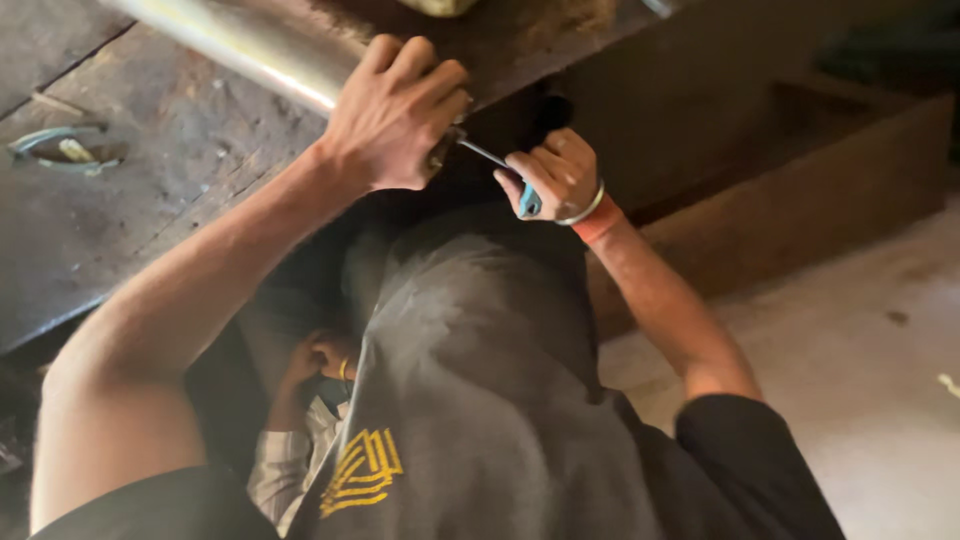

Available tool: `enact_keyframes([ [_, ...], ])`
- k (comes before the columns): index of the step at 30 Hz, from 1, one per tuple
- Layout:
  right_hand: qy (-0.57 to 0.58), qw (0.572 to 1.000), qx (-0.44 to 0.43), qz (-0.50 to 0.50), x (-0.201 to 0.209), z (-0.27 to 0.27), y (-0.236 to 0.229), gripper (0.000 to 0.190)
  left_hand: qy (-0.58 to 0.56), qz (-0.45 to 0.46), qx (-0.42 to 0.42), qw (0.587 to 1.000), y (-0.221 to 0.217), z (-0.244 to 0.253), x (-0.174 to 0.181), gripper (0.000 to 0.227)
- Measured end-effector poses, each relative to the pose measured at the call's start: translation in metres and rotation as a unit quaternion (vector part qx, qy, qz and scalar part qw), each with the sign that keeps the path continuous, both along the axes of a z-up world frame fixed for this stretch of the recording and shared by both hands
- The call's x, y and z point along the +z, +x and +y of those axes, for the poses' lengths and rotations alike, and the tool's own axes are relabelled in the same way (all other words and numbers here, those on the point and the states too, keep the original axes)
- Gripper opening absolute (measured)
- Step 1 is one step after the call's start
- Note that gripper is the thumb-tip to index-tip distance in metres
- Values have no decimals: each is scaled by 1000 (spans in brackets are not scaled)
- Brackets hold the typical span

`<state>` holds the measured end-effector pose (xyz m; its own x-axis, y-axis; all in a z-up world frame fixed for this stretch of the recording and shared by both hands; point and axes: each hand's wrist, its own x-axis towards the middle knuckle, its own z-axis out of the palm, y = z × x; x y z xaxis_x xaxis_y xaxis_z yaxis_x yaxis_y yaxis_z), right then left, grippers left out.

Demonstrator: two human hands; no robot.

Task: The person walks to a workbench and uses a screwdriver to tighten bolts on a metal pipe fitting. They select bolts from a container, insert them into the fitting, and tighten them one by one.

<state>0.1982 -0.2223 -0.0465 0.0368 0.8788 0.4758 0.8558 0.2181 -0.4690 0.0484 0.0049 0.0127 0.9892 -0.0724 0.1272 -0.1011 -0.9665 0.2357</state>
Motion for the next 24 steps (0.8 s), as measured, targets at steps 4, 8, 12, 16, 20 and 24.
enact_keyframes([
  [4,-11,996,1,83,-1,0,1,22,7,7,4,1000,-6,-3,-3,27],
  [8,-60,974,-33,217,0,-3,-10,23,36,-10,7,999,-15,-8,-4,30],
  [12,-170,868,-97,457,-7,-18,-32,21,26,-13,10,1000,-28,-14,-6,29],
  [16,-255,720,-110,636,-27,-31,-46,15,48,-66,24,996,-40,-19,-12,22],
  [20,-279,652,-66,702,-32,-35,-36,15,47,-106,14,993,-33,-17,-11,23],
  [24,-257,725,-144,623,-11,-23,-42,14,8,-9,16,1000,-25,-15,-2,32],
])
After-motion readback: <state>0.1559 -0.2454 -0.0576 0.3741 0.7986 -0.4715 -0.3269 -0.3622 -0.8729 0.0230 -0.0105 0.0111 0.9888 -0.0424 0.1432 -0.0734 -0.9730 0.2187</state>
